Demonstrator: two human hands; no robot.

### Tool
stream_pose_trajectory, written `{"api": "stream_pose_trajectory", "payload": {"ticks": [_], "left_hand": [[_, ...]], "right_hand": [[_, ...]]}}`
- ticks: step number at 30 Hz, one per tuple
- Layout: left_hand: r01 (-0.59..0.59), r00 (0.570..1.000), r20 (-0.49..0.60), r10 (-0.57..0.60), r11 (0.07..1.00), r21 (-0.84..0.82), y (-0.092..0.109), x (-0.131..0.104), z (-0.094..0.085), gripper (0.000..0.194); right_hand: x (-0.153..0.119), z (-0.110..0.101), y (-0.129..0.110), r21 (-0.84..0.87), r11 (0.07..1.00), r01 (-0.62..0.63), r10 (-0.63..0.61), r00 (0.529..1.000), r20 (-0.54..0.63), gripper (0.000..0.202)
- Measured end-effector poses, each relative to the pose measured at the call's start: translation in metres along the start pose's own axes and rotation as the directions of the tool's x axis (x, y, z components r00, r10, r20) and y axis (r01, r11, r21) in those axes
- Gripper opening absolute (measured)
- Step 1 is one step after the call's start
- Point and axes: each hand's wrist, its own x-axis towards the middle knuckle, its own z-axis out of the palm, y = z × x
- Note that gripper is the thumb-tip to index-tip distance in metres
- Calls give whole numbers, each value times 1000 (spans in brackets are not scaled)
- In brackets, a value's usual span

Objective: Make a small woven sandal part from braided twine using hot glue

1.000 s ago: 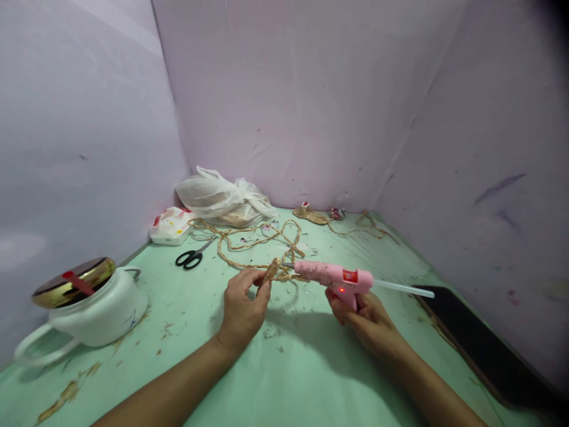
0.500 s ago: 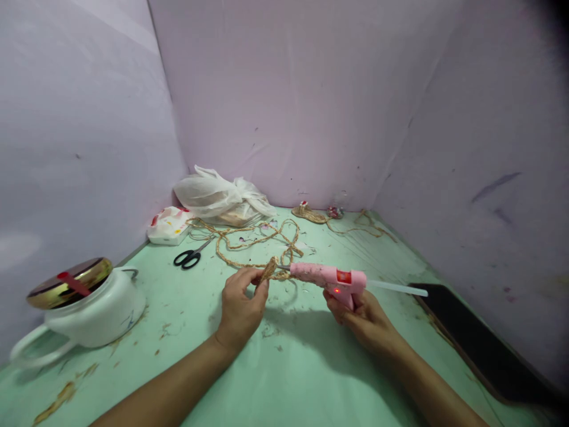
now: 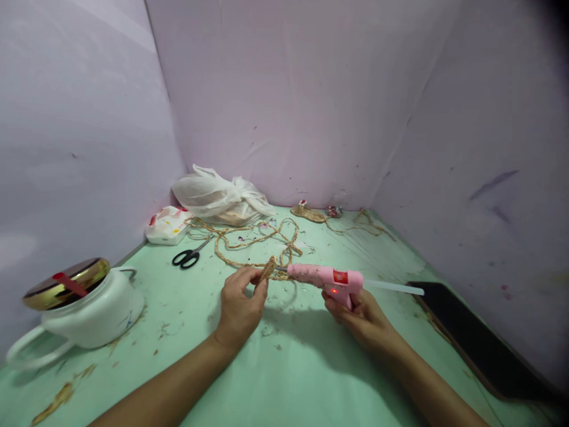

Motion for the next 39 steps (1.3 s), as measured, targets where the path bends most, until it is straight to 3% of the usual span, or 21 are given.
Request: {"api": "stream_pose_trajectory", "payload": {"ticks": [11, 18, 25, 31, 39], "left_hand": [[-16, 1000, 19, 15, 999, 27, -4, -2, 0, 8], [-137, 990, -7, 139, 981, 138, -10, -1, -2, 9], [-248, 967, 2, 254, 944, 219, -18, 4, -6, 11], [-315, 947, 11, 322, 918, 240, -21, 6, -8, 12], [-387, 919, 19, 395, 888, 248, -19, 8, -9, 14]], "right_hand": [[0, -3, -11, 15, 997, -82, 83, 996, -42, 33], [0, -8, -11, -1, 995, -95, 95, 994, -50, 28], [0, -12, -27, -79, 995, -60, 54, 996, -67, 25], [-1, -15, -24, -159, 987, -12, 5, 999, -40, 26], [-2, -18, -21, -100, 993, 68, -69, 998, -4, 33]]}}
